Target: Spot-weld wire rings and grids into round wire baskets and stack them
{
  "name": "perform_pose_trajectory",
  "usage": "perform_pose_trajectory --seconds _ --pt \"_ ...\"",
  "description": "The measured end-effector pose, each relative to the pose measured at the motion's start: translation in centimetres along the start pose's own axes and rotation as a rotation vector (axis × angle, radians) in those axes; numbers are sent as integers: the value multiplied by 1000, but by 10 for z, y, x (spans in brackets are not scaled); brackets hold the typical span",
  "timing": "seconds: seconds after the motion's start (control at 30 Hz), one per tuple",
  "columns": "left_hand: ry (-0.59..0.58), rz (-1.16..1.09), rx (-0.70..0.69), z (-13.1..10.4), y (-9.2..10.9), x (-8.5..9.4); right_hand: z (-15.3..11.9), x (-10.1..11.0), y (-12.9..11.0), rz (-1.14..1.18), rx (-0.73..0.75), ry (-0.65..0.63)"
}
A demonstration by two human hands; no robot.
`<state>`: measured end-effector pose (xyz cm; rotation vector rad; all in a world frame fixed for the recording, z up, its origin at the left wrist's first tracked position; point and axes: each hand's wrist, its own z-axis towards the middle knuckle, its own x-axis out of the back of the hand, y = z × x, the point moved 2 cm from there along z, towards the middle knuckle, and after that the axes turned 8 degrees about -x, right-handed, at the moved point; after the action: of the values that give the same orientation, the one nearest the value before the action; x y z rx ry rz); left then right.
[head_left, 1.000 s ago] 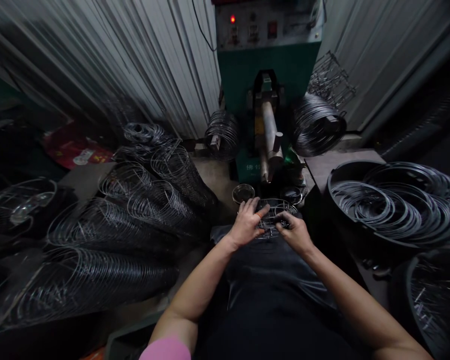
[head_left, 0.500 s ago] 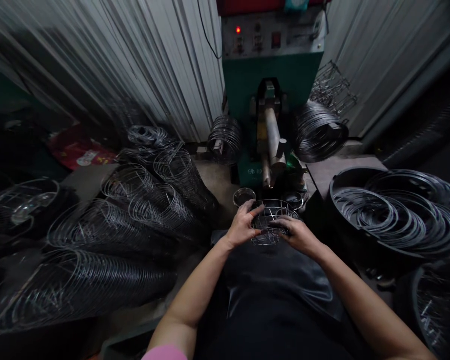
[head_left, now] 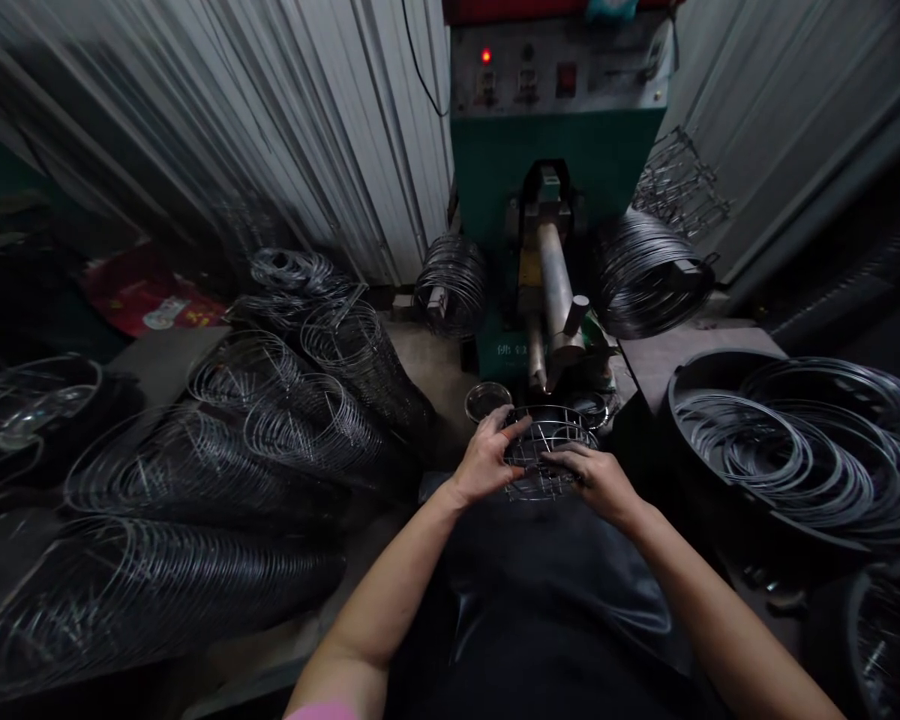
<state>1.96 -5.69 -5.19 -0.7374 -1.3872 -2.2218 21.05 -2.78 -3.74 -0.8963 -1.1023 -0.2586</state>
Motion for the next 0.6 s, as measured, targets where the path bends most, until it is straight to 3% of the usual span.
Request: perform_pose_trajectory --seconds 0.23,0.6 --pt "-7 -19 -34 12 -10 0 4 -6 6 12 36 134" --pt "-21 -23 -74 34 -27 0 21 -7 16 -34 -11 167"
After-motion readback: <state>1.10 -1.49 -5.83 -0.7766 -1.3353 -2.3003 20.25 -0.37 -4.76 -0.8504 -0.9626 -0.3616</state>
